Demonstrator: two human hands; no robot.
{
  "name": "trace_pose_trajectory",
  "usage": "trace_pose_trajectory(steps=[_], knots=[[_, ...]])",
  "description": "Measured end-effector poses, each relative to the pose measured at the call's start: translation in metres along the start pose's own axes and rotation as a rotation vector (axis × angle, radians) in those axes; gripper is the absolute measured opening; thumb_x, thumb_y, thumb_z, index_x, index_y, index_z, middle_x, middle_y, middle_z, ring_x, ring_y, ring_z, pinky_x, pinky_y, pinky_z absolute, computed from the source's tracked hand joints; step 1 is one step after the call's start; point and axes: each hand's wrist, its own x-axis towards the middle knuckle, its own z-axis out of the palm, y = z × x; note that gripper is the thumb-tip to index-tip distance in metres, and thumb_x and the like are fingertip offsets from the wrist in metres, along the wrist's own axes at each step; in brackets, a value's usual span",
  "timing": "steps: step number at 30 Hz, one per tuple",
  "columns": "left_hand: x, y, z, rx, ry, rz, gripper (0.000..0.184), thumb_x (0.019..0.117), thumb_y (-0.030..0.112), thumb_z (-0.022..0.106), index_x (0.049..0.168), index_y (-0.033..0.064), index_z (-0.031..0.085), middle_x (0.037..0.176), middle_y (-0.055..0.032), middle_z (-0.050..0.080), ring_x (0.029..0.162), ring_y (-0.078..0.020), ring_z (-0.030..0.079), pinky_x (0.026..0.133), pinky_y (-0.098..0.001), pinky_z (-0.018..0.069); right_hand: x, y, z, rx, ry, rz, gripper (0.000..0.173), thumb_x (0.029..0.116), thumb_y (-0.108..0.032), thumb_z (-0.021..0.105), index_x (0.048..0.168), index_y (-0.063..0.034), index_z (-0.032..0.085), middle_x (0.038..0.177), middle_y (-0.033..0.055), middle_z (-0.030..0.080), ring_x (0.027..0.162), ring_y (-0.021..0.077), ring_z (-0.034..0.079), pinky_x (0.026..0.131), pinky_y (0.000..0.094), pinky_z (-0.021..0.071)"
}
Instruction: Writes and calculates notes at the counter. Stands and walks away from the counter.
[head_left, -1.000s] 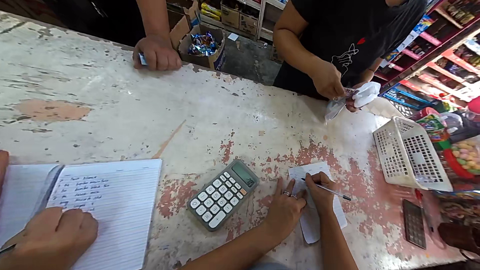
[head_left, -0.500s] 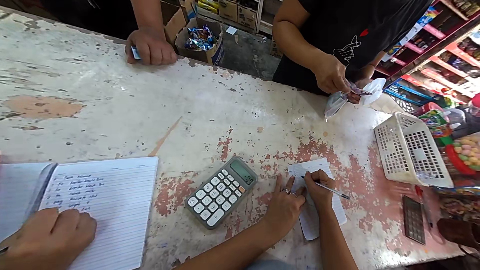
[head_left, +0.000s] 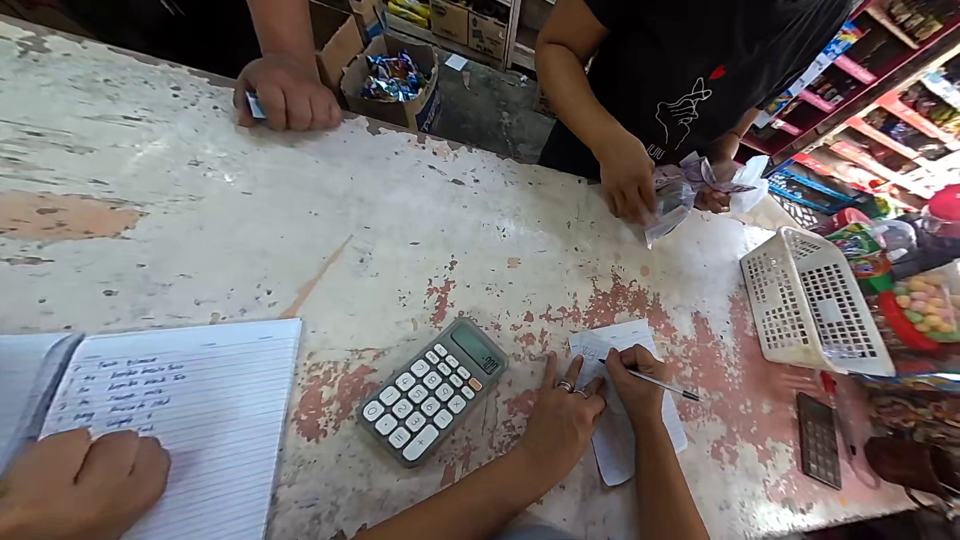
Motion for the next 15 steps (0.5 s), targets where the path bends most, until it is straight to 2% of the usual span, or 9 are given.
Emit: trace_pose_trajectory(steps=[6,15], knots=[[-0.0004,-0.0004,-0.0003,0.004,0.010,0.002,0.015,0.0940,0.020,0.069,0.105,0.0181,0.080,0.138,0.0023,0.067,0.141,-0.0357,0.050,0.117,-0.0722,0.0225,-0.0015,0.0033,0.0008,-0.005,0.042,0.013,0.028,0.0807,-0.003,0.070,0.062,-0.0133,0.052,0.055,-0.0056,0.049,0.048,0.0042,0.050,0.044,0.0203,0.0423],[0.0006,-0.0003,-0.0004,-0.006,0.011,0.001,0.015,0.0940,0.020,0.070,0.105,0.0181,0.080,0.138,0.0025,0.067,0.142,-0.0353,0.049,0.118,-0.0721,0.0217,0.0015,0.0020,0.0009,0.002,0.069,0.032,0.027,0.0807,-0.003,0.071,0.063,-0.0123,0.053,0.055,-0.0046,0.051,0.048,0.0054,0.052,0.044,0.0209,0.0444]])
